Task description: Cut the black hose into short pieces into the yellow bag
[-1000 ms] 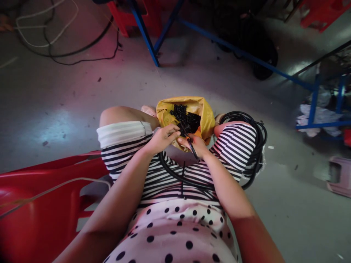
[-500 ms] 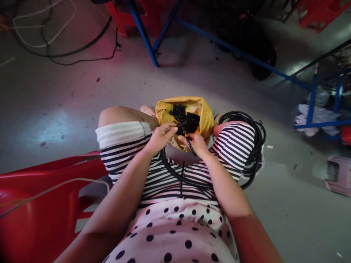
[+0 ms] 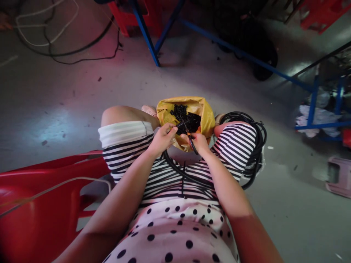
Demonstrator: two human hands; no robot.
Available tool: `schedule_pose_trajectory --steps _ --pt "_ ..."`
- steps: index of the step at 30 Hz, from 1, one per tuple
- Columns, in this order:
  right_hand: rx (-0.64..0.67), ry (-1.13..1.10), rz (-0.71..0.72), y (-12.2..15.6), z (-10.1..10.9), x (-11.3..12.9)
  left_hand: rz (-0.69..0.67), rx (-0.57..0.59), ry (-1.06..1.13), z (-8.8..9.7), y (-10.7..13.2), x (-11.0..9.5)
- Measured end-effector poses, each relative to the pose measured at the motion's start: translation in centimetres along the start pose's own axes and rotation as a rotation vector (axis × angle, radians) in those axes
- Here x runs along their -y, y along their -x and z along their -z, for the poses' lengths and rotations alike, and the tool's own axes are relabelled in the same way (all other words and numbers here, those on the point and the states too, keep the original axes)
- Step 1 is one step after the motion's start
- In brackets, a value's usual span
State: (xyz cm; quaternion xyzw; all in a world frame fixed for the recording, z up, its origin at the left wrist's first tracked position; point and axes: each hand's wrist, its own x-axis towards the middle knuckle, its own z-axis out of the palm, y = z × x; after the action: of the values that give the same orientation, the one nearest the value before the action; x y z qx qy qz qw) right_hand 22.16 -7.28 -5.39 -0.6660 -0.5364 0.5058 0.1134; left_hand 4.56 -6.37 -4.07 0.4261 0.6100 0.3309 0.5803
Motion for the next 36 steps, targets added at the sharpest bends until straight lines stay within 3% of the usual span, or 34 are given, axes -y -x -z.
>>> schedule_pose_trajectory --steps 5,11,20,36 --pt "0.039 -0.048 0.004 0.1 0.1 -0.1 -0.035 0.033 -0.083 0.6 -0.2 0.1" --pt "0.081 -0.197 0.028 -0.2 -0.1 -0.7 -0.054 0.163 -0.1 1.0 0.1 -0.4" --pt "0.046 -0.039 -0.023 -0.4 0.1 -0.4 0.115 0.121 0.091 0.6 0.3 -1.0" --pt "0.049 -0.037 -0.03 -0.3 0.1 -0.2 0.124 0.09 0.052 0.8 0.0 -0.5"
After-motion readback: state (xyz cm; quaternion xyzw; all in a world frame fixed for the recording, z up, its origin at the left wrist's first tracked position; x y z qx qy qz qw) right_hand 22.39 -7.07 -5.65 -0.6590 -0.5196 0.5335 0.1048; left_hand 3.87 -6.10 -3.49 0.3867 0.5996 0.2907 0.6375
